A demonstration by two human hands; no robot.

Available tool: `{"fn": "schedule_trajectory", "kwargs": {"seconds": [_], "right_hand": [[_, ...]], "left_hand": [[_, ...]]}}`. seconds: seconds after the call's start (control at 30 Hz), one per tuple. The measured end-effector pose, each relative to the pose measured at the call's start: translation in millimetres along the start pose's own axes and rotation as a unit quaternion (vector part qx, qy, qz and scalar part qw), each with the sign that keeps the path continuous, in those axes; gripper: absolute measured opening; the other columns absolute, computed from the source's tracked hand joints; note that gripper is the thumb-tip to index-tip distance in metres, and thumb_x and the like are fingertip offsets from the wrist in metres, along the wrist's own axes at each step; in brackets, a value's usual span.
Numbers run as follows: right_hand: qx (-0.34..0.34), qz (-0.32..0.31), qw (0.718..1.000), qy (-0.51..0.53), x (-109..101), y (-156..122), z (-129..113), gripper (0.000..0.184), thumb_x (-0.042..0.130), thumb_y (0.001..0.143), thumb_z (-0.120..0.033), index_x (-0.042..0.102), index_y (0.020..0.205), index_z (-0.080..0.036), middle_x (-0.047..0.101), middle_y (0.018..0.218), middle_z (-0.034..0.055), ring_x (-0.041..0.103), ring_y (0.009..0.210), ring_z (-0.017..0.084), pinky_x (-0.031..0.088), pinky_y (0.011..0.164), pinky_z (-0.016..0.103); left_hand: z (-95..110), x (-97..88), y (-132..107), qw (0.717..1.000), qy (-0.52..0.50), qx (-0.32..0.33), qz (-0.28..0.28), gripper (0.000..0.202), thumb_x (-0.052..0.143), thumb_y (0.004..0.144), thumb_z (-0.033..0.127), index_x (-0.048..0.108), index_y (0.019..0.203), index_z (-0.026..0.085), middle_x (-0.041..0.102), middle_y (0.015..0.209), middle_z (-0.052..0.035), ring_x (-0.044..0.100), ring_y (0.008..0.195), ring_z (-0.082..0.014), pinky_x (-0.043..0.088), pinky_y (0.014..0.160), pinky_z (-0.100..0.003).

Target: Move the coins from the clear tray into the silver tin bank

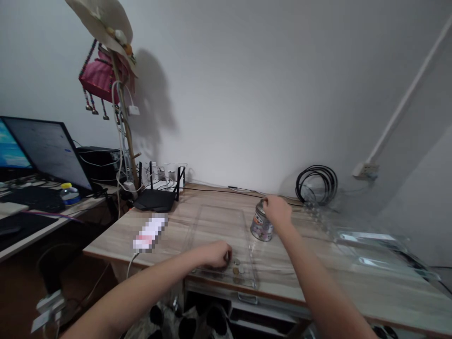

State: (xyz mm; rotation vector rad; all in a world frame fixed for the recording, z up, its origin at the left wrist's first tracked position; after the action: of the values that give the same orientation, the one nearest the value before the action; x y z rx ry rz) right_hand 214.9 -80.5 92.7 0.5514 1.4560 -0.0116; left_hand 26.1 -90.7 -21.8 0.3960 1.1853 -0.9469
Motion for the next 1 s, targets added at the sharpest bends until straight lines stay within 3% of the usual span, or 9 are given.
{"fn": "schedule_trajectory", "kwargs": {"seconds": [0.07,0.17,0.3,0.43,0.53,0.73,0.87,1.0], "right_hand": [[-0.092,-0.038,0.995,0.025,9.7,-24.8,-13.0,0.026,0.042,0.075,-0.023,0.065,0.086,-0.022,0.065,0.090,0.0062,0.058,0.082,0.018,0.038,0.062,0.024],[-0.221,-0.152,0.963,0.041,34.7,-64.3,-31.2,0.017,0.052,0.068,-0.020,0.067,0.077,-0.022,0.066,0.081,0.0046,0.058,0.078,0.018,0.038,0.064,0.024],[-0.303,-0.191,0.933,0.044,61.3,-92.2,-44.7,0.020,0.058,0.063,-0.022,0.067,0.081,-0.021,0.065,0.083,0.0061,0.055,0.085,0.020,0.037,0.071,0.026],[-0.286,-0.226,0.930,0.047,79.3,-90.4,-47.4,0.015,0.056,0.061,-0.016,0.067,0.072,-0.019,0.066,0.075,0.0052,0.057,0.077,0.019,0.036,0.067,0.026],[-0.265,-0.240,0.932,0.064,88.3,-85.7,-48.3,0.015,0.058,0.058,-0.015,0.066,0.070,-0.019,0.066,0.071,0.0034,0.058,0.070,0.017,0.035,0.062,0.024],[-0.197,-0.205,0.954,0.089,80.3,-94.9,-53.7,0.015,0.055,0.062,-0.015,0.065,0.073,-0.018,0.066,0.076,0.0051,0.058,0.073,0.017,0.035,0.067,0.026],[-0.170,-0.123,0.963,0.167,67.1,-103.6,-38.7,0.013,0.052,0.068,-0.019,0.063,0.073,-0.019,0.066,0.078,0.0030,0.056,0.078,0.016,0.035,0.076,0.027],[-0.138,-0.052,0.939,0.312,59.7,-92.6,1.9,0.009,0.050,0.066,-0.018,0.058,0.066,-0.019,0.063,0.069,0.0018,0.056,0.071,0.015,0.039,0.069,0.026]], "left_hand": [[5.8,-4.5,-0.6,1.000,0.026,-0.010,-0.014,0.036,0.053,0.059,0.008,0.064,0.092,0.012,0.065,0.079,-0.0080,0.056,0.064,-0.0159,0.039,0.052,-0.021],[10.9,-9.0,-0.2,0.998,0.051,-0.014,-0.040,0.035,0.053,0.058,0.008,0.065,0.091,0.009,0.065,0.076,-0.0093,0.057,0.062,-0.0162,0.040,0.052,-0.021],[6.2,-5.7,0.4,0.998,0.049,-0.013,-0.023,0.028,0.053,0.059,0.009,0.067,0.083,0.010,0.066,0.075,-0.0087,0.057,0.061,-0.0159,0.041,0.054,-0.022],[-6.1,-6.5,3.2,0.997,-0.027,-0.035,0.061,0.024,0.053,0.064,0.012,0.068,0.083,0.012,0.067,0.077,-0.0074,0.058,0.065,-0.0145,0.042,0.058,-0.021],[-5.3,-27.5,18.1,0.979,-0.080,-0.064,0.175,0.025,0.047,0.073,0.016,0.068,0.087,0.013,0.068,0.082,-0.0066,0.059,0.071,-0.0127,0.043,0.065,-0.020],[47.3,-94.2,87.5,0.951,-0.049,-0.018,0.305,0.030,0.040,0.079,0.021,0.065,0.096,0.019,0.065,0.095,-0.0052,0.058,0.086,-0.0133,0.043,0.075,-0.022],[75.2,-117.3,126.0,0.958,0.057,0.017,0.280,0.031,0.042,0.075,0.018,0.065,0.096,0.019,0.064,0.097,-0.0080,0.057,0.091,-0.0170,0.042,0.079,-0.026],[75.4,-123.3,147.0,0.970,0.077,0.071,0.220,0.027,0.051,0.067,0.013,0.069,0.085,0.022,0.067,0.088,-0.0049,0.059,0.085,-0.0158,0.043,0.075,-0.022]]}}
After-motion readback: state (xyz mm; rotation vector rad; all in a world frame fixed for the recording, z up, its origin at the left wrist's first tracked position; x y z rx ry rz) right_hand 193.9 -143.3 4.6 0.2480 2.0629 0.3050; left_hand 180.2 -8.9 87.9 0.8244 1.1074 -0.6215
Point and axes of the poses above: each hand's wrist, its own y-axis towards the middle knuckle, its own x-axis out of the palm, z = x × y, the point moved 2 cm from there along y, towards the middle knuckle
